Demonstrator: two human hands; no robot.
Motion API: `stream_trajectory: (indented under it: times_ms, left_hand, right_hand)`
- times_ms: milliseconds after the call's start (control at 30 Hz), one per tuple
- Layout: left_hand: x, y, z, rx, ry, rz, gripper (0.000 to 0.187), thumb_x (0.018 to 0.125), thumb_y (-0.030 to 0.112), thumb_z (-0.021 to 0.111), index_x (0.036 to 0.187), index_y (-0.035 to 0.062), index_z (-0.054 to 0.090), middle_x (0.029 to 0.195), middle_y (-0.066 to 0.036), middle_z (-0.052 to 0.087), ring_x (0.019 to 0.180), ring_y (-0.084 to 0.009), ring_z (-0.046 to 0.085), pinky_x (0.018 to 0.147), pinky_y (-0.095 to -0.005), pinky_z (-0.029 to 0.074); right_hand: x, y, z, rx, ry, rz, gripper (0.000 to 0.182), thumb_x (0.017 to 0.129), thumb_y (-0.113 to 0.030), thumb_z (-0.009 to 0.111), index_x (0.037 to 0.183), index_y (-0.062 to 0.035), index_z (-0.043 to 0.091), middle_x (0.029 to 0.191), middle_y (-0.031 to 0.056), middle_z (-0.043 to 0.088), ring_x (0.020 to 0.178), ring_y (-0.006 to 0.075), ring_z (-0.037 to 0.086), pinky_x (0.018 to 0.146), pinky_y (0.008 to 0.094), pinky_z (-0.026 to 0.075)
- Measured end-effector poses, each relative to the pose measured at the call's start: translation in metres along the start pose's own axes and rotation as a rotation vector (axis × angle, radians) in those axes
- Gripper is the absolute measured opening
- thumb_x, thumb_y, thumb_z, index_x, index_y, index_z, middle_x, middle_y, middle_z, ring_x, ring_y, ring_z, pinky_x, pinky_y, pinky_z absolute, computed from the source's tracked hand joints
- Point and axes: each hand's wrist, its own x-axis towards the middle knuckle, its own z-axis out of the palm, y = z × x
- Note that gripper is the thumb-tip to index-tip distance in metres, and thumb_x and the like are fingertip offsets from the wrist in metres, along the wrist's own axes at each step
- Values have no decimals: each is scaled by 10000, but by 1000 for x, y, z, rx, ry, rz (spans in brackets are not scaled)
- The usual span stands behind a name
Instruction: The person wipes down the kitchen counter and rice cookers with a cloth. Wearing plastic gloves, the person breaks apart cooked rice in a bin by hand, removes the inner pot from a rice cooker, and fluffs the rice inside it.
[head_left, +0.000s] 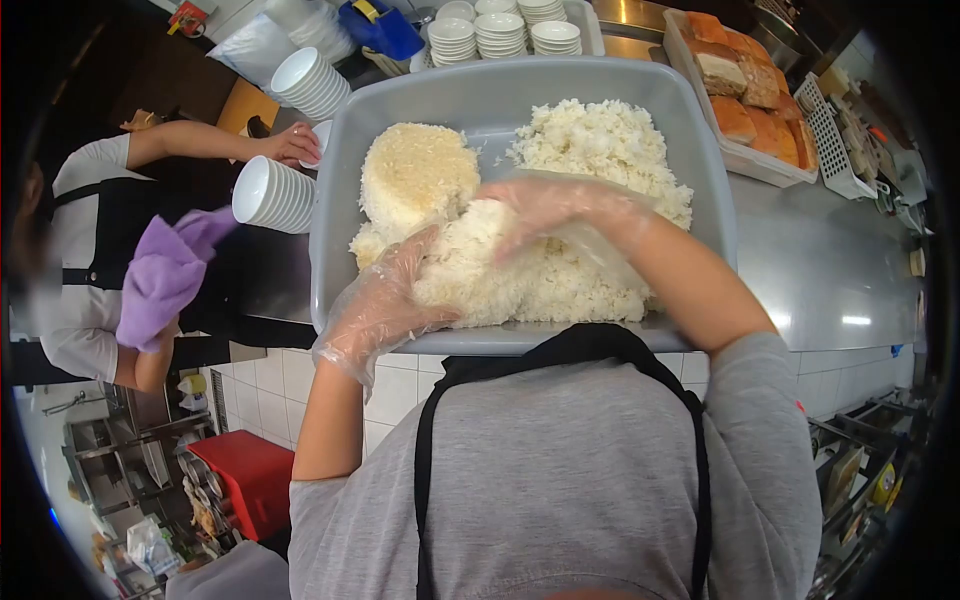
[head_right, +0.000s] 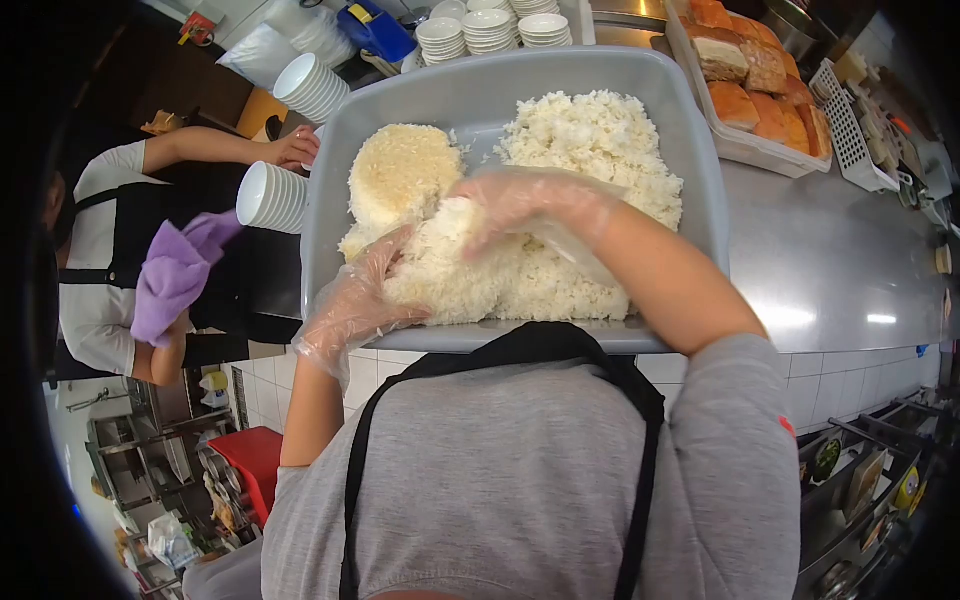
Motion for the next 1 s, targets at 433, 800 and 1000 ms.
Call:
stream_trajectory:
  times_ms: [433, 800, 1000]
  left_hand:
    - [5, 11, -18, 16, -137, -60, 904, 583, 337, 832, 1370, 140, 434, 1204, -128, 603, 1131, -267, 562, 962, -344, 425]
    - [3, 9, -17, 102, -173, -14, 879, 638, 388, 767, 1395, 137, 395, 1318, -158, 490, 1199, -307, 485, 1001, -365, 394]
    - [-1, 41, -33, 377, -145, -22, 866, 639, 415, 767, 1378, 134, 414, 1242, -189, 508, 1144, -335, 506, 983, -377, 406]
  right_hand:
    - [-42, 9, 27, -685, 184, -439, 533, 642, -98, 756, 1131, -158, 552, 1053, 81, 532, 1007, 287, 540, 861, 395, 475]
    - [-39, 21, 9, -368, 233, -391, 521, 608, -38, 779, 1074, -140, 569, 1067, 30, 540, 1049, 194, 537, 901, 331, 471]
    - [-30, 29, -23, 306, 476, -246, 488, 670, -37, 786, 1095, -112, 557, 945, 17, 635, 892, 158, 628, 837, 318, 532]
